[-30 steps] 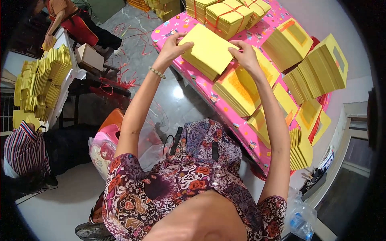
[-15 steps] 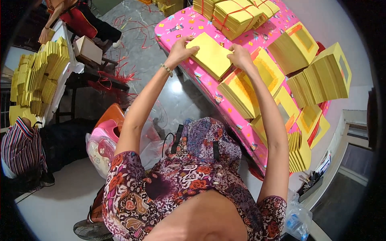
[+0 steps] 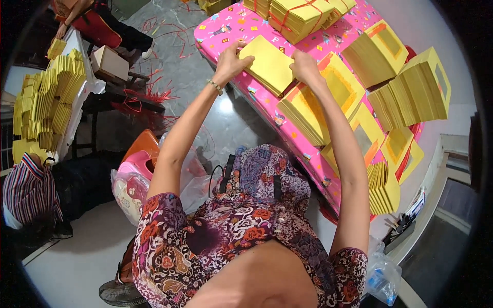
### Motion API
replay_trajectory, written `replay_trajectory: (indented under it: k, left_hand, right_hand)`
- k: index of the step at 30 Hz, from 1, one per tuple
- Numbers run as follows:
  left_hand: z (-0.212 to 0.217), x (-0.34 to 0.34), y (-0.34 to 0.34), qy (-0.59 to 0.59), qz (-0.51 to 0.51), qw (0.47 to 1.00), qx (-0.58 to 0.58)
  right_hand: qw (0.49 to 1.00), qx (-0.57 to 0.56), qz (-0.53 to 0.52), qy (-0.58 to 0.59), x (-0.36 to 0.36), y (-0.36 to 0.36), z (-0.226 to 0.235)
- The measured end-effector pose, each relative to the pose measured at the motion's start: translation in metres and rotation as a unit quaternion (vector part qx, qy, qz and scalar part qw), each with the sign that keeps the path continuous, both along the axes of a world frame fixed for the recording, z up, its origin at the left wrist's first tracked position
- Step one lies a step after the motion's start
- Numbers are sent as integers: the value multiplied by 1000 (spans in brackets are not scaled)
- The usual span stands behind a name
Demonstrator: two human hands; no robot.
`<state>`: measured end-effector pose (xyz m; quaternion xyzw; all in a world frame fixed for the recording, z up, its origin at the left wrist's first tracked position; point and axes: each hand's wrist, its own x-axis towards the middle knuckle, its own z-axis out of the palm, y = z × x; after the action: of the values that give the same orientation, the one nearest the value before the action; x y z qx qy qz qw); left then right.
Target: Folding and stacking sheets of yellow joss paper.
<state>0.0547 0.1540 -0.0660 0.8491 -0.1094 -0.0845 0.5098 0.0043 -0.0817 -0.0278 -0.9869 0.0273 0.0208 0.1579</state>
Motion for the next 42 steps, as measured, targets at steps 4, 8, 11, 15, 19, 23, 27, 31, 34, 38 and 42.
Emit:
replay_trajectory:
  k: [4, 8, 11, 15, 19, 23, 27, 31, 34, 38, 42]
  left_hand:
    - [1, 0, -1, -139, 3, 987, 83]
    - [5, 1, -1, -160, -11, 978, 136]
    - [7, 1, 3, -113, -19, 988, 105]
    - [12, 1, 5, -145, -15, 984, 102]
    - [16, -3, 6, -264, 16, 958, 112]
    - [43, -41, -10, -273, -4, 960, 59]
    - [52, -87, -24, -208, -88, 974, 20]
    - [42, -120, -33, -147, -140, 979, -11]
    - [40, -132, -39, -82, -154, 985, -6]
    - [30, -138, -43, -78, -133, 988, -26]
    - [28, -140, -46, -65, -115, 991, -31]
  right_hand:
    - [997, -72, 22, -22, -1, 1, -10]
    - [986, -58, 29, -153, -17, -2, -5]
    - [974, -17, 26, -226, -39, -8, 15]
    - [975, 110, 22, -192, -98, -34, 44]
    - [981, 121, 41, -146, -158, -42, 49]
    - [979, 60, 75, -178, -197, -38, 41]
    - [974, 19, 63, -215, -207, -31, 30]
    - [973, 16, 63, -220, -208, -30, 27]
    - [970, 32, 54, -234, -208, -31, 26]
    - [961, 96, 32, -257, -207, -30, 20]
    - [945, 192, -19, -262, -207, -30, 10]
